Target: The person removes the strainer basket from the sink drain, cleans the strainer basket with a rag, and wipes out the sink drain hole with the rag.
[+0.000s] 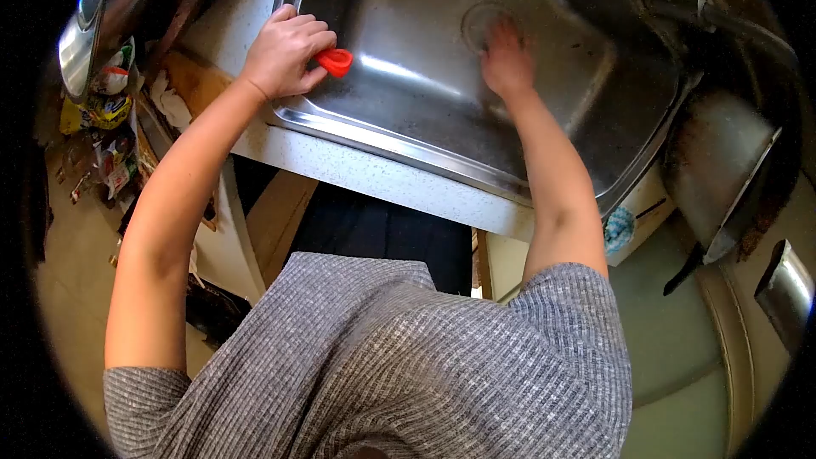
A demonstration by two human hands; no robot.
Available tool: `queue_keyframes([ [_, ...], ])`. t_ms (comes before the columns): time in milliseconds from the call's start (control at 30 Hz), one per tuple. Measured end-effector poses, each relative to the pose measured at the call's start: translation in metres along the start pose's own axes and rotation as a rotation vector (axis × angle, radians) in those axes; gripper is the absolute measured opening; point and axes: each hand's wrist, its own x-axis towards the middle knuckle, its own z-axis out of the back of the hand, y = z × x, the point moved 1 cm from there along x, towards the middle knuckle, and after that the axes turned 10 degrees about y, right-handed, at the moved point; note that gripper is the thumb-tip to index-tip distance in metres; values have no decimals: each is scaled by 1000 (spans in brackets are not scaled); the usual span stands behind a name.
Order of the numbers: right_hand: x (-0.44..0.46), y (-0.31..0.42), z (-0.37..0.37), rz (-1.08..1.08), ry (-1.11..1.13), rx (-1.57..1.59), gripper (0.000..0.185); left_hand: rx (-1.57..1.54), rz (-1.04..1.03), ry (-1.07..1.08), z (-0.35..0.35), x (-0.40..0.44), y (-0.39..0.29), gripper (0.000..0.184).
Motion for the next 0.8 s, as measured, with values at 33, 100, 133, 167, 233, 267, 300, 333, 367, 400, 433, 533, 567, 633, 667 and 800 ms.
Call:
queue_keyframes([
  [33, -2, 3, 4, 77, 10, 29, 33, -6, -2, -6, 0, 0, 0, 15],
  [100, -1, -5, 5, 68, -6, 92, 30, -24, -5, 1, -2, 1, 1, 18],
  [133, -2, -9, 7, 65, -14, 121, 29, -36, -8, 18, -3, 0, 2, 20],
  [167, -3, -12, 7, -64, 137, 30, 29, -46, -11, 35, -3, 0, 3, 23],
  [233, -5, -13, 10, -327, 430, -148, 30, -60, -28, 8, -2, 1, 3, 22],
  [267, -8, -12, 7, -212, 390, -52, 32, -67, -37, -1, -2, 1, 3, 22],
  [300, -12, -11, 4, -98, 348, 44, 33, -67, -32, 10, -1, 1, 3, 23],
  [333, -14, -10, 1, 16, 305, 139, 35, -66, -28, 22, -1, 2, 3, 23],
  [367, -12, -13, -1, 6, 158, 210, 37, -67, -22, 34, -1, 1, 2, 23],
  [400, -5, -15, -2, -4, 9, 281, 39, -68, -20, 29, -1, 1, 2, 23],
  [433, -1, -19, -4, -17, -139, 350, 40, -71, -22, 26, 0, 1, 2, 23],
  [533, -2, -66, -13, -512, -258, 345, 44, -50, -21, 15, 5, 2, -1, 19],
  [567, -9, -88, -11, -574, -209, 240, 46, -40, -19, 13, 6, 3, -1, 17],
  [633, -17, -106, 2, -721, -176, 174, 52, -24, -23, 10, 6, 4, -1, 17],
  [667, -22, -106, 13, -809, -188, 214, 56, -17, -23, 13, 6, 3, -2, 17],
  [800, -30, -129, -19, -737, -74, 117, 73, -31, -16, 22, 5, 3, -1, 17],
])
